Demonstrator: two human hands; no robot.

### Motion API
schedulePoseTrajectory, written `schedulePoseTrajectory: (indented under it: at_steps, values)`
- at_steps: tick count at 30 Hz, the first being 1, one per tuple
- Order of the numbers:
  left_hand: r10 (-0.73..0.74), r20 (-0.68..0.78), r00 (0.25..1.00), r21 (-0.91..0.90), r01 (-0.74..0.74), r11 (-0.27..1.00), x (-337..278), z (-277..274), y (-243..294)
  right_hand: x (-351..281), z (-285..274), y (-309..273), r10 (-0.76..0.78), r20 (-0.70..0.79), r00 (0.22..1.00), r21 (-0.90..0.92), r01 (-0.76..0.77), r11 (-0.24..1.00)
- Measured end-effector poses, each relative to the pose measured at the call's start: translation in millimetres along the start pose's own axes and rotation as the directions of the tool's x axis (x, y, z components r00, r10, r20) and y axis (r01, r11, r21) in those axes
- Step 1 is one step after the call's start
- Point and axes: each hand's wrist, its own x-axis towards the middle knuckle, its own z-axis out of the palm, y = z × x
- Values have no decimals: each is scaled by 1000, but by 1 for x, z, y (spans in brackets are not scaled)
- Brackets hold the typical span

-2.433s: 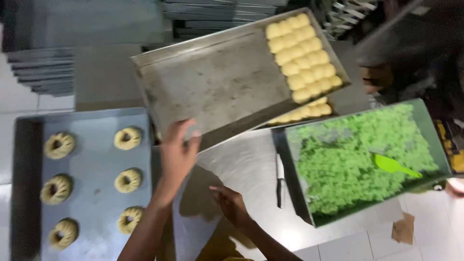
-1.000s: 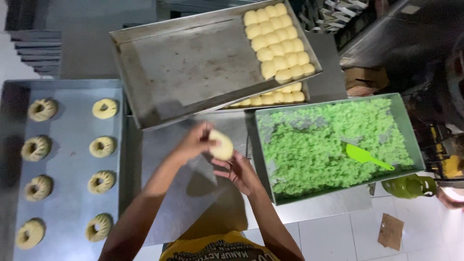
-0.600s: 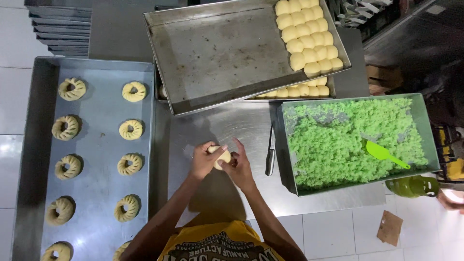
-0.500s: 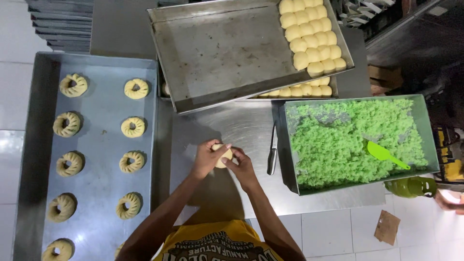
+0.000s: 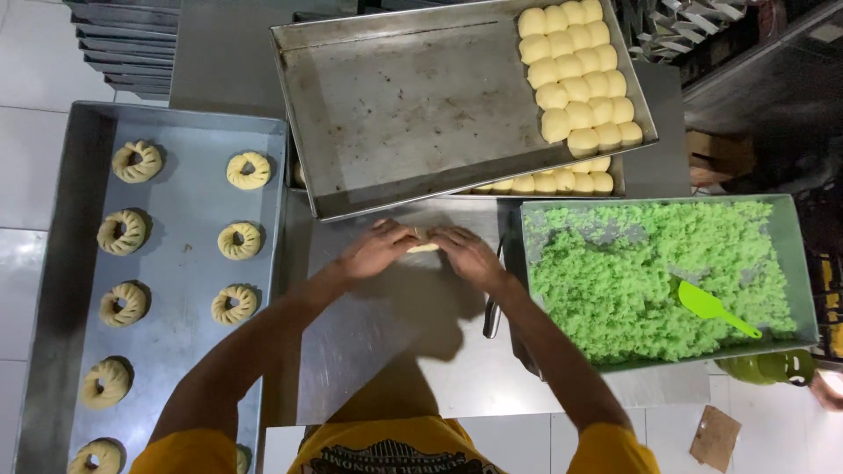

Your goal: Forming and filling pastry dough with green coconut filling at a kitchen workbench.

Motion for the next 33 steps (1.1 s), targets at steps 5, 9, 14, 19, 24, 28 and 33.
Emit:
schedulePoseTrajectory:
  at_steps: [5,9,14,19,24,28,33]
  values:
    - [-16,235,972,249,-44,968,2,-44,18,15,-19,-10,-130,300,945,-364,239,900]
    - [-59,239,969,162,20,987,-14,-45,8,9,-26,-12,3,470,883,-434,228,871]
    - [-81,300,951,132,43,990,-12,-76,29,-4,-46,-22,-8,377,926,-434,185,882]
    - [86,-135,987,-11,-88,996,47,-78,77,-52,-3,1,5,26,1000,-315,4,949]
    - [-335,-506,794,-388,137,911,223,-89,100,-94,16,-19,64,-244,968,-68,-83,994]
    - [-604,-161,781,-440,491,752,351,10,29,-101,-45,-78,87,-367,926,119,-46,992]
    - [-802,-83,592,-455,693,559,429,37,34,-131,-56,-90,278,-366,888,310,-165,936]
